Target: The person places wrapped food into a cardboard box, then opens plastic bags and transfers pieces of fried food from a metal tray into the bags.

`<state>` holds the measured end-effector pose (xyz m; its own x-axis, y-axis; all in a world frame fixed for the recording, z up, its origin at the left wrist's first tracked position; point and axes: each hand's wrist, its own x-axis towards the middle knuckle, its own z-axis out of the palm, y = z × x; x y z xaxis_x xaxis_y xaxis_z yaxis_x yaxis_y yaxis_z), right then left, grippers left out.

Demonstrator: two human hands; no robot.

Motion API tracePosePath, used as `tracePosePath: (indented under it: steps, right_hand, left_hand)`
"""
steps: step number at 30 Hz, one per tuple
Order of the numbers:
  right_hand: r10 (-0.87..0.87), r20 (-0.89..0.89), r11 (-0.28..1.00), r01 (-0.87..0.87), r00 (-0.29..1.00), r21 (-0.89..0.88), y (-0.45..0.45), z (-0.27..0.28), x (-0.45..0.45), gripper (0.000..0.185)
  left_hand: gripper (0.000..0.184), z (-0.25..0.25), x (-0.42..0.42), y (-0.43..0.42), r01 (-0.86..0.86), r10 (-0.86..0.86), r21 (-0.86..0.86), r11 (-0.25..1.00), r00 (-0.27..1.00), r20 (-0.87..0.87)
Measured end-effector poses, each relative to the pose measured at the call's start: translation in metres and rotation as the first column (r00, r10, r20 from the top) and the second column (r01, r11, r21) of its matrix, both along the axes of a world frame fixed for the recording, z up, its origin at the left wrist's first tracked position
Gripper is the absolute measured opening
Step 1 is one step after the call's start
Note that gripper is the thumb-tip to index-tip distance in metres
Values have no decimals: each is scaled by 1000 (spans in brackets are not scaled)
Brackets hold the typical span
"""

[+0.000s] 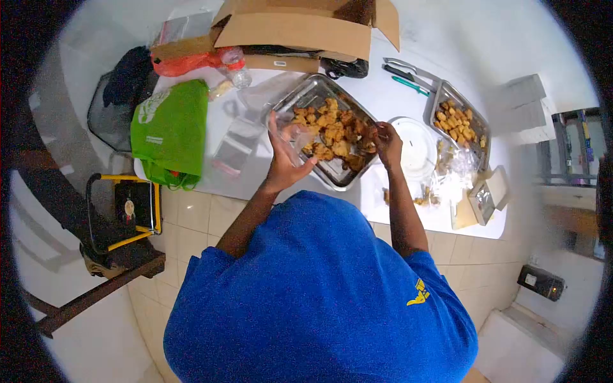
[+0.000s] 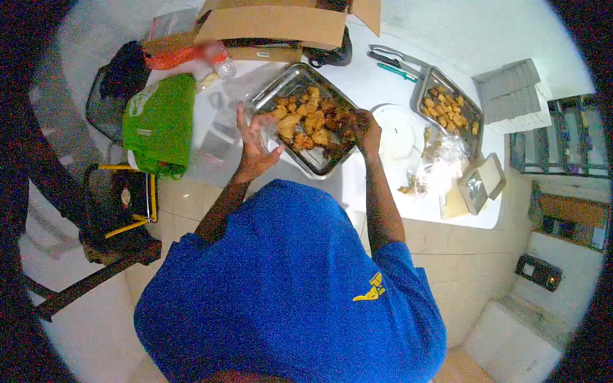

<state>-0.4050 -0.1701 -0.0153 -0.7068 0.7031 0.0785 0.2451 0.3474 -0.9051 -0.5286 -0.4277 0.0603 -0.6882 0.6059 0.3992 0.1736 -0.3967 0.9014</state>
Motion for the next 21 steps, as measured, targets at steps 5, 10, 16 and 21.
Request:
tracePosePath:
  steps: [5,10,16,21]
  right_hand:
    - [-81,-267,893,-49,960,-447,-12,50,7,43]
    - [-92,-366,871,-104,926,-481,-45,127,-4,46]
    - [79,-448,851,-295,891,-435,-78,207,-23,51]
    - [311,-423,877,-429,851,-217,-87,225,-45,52]
  left_hand:
    - [108,-26,2,-7,376,-354,12,927,861,365]
    - [106,-32,6,-5,563,-575,159,811,717,393]
    - [103,-20,4,2,660,-682,188,727,664,306]
    - [97,-17,7,6,681,-701,167,713,697,154]
